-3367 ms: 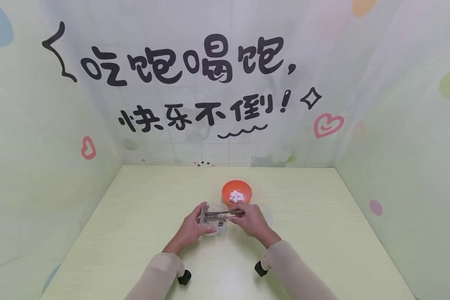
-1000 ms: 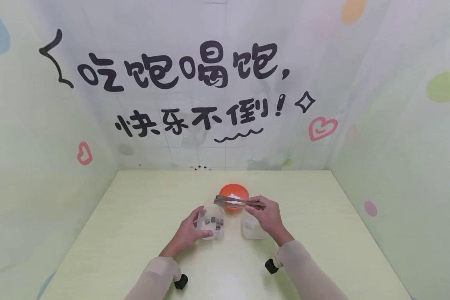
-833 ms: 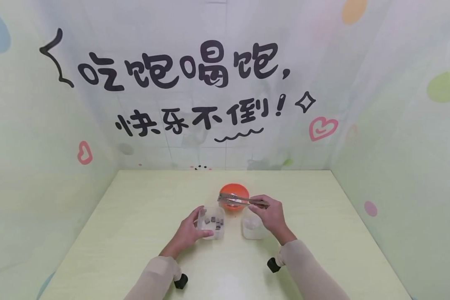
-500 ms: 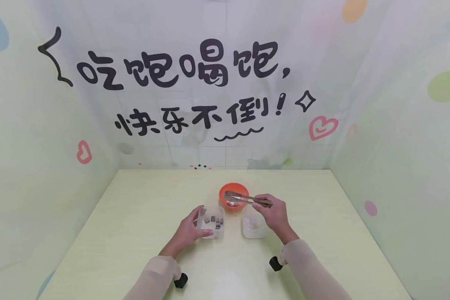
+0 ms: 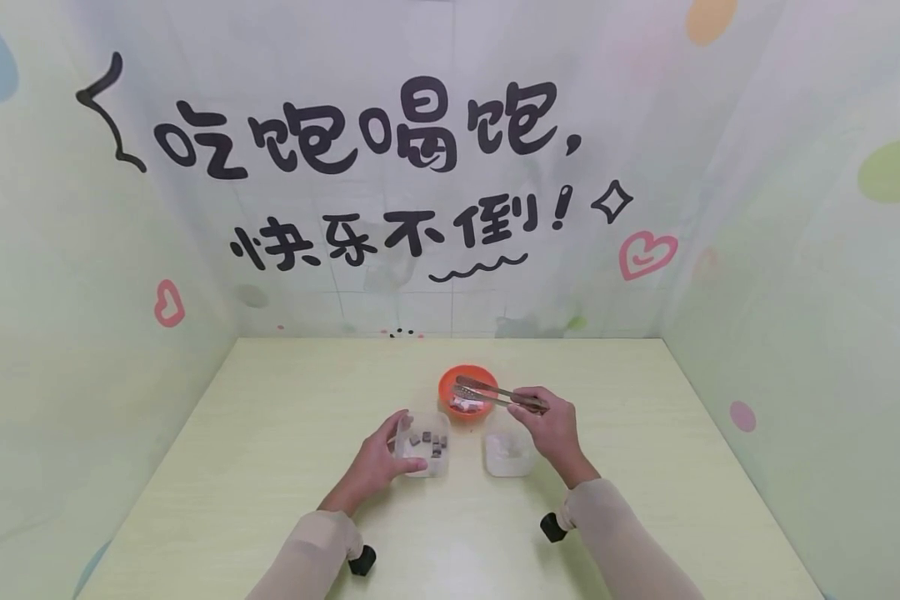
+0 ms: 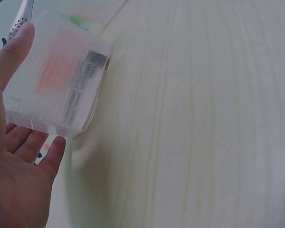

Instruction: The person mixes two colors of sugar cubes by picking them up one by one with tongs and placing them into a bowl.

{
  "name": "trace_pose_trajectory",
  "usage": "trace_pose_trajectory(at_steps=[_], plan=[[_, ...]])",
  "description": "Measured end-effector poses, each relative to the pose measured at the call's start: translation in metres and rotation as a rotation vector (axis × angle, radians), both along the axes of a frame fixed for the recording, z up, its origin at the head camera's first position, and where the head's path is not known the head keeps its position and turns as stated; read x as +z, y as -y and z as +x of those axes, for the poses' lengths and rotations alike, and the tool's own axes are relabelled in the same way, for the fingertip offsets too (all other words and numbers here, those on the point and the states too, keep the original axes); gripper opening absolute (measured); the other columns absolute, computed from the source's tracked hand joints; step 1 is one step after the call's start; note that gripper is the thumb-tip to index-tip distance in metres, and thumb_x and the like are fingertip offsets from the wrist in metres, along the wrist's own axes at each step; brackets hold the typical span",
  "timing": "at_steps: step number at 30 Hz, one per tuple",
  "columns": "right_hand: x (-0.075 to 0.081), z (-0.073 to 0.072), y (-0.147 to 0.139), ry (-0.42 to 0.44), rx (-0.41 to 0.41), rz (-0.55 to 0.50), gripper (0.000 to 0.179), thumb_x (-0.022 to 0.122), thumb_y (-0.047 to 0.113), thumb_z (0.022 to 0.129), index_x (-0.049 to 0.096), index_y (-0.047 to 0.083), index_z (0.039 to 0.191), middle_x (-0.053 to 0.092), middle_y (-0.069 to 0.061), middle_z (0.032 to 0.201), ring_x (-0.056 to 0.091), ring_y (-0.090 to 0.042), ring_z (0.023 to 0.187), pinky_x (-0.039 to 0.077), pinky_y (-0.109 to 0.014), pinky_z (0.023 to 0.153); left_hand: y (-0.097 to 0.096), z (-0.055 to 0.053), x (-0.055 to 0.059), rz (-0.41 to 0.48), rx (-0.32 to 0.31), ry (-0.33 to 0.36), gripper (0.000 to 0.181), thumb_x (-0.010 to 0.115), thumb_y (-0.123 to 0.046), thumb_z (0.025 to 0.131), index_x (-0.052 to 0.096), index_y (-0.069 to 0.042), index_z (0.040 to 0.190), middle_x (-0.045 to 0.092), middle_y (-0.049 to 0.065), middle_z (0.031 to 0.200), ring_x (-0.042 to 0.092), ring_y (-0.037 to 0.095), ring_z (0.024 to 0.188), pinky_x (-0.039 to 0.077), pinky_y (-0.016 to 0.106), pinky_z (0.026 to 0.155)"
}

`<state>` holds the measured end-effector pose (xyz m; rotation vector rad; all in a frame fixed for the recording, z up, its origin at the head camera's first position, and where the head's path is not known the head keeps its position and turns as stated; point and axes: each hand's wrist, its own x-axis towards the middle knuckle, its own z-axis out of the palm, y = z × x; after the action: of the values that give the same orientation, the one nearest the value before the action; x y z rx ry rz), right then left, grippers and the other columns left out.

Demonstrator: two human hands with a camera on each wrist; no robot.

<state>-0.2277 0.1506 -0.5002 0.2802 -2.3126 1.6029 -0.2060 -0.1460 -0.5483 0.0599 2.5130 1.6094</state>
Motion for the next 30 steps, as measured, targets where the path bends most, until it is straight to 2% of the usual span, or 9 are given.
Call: trace_pose_trajectory(at_steps=[7, 14, 19, 23, 30], plan=[[0.004, 0.004, 0.005, 0.031, 0.049, -0.057, 0.018, 0.078, 0.008, 0.083, 0.072, 0.005, 0.100, 0.073, -0.007, 0.092, 0.070, -0.020, 0.083, 0.059, -0.027, 0.072, 0.000, 0.000, 0.002, -0.003, 0.004, 0.007, 0.103, 0.089, -0.030, 0.068, 0.031, -0.015, 0.152, 0.035, 0.015, 0.153, 0.041, 0.042, 0.132, 0.039, 0.054, 0.105], [0.040, 0.028, 0.021, 0.050, 0.096, -0.030, 0.019, 0.074, 0.000, 0.084, 0.070, -0.004, 0.102, 0.072, -0.017, 0.095, 0.070, -0.026, 0.086, 0.059, -0.027, 0.073, -0.001, 0.002, 0.004, -0.006, 0.004, -0.002, 0.101, 0.088, -0.027, 0.070, 0.031, -0.015, 0.152, 0.036, 0.016, 0.152, 0.040, 0.043, 0.132, 0.038, 0.054, 0.105], [0.039, 0.031, 0.026, 0.023, 0.148, -0.017, 0.020, 0.073, -0.001, 0.084, 0.070, -0.004, 0.103, 0.072, -0.018, 0.096, 0.070, -0.025, 0.087, 0.057, -0.024, 0.076, -0.001, 0.002, 0.004, 0.000, 0.003, -0.007, 0.100, 0.089, -0.025, 0.070, 0.032, -0.014, 0.152, 0.036, 0.017, 0.152, 0.041, 0.043, 0.132, 0.038, 0.053, 0.106], [0.035, 0.031, 0.028, 0.042, 0.178, -0.013, 0.021, 0.073, -0.001, 0.084, 0.070, -0.005, 0.104, 0.071, -0.021, 0.097, 0.069, -0.027, 0.088, 0.057, -0.025, 0.076, -0.001, 0.002, 0.005, -0.010, 0.001, -0.013, 0.100, 0.088, -0.026, 0.070, 0.032, -0.014, 0.152, 0.036, 0.017, 0.152, 0.041, 0.043, 0.132, 0.039, 0.053, 0.106], [0.008, 0.017, 0.031, 0.135, 0.170, -0.027, 0.023, 0.076, 0.002, 0.083, 0.071, 0.003, 0.106, 0.072, -0.014, 0.096, 0.069, -0.024, 0.085, 0.059, -0.029, 0.073, -0.001, 0.003, 0.005, -0.020, 0.000, -0.009, 0.099, 0.088, -0.026, 0.070, 0.032, -0.014, 0.152, 0.037, 0.017, 0.151, 0.041, 0.042, 0.132, 0.039, 0.052, 0.106]])
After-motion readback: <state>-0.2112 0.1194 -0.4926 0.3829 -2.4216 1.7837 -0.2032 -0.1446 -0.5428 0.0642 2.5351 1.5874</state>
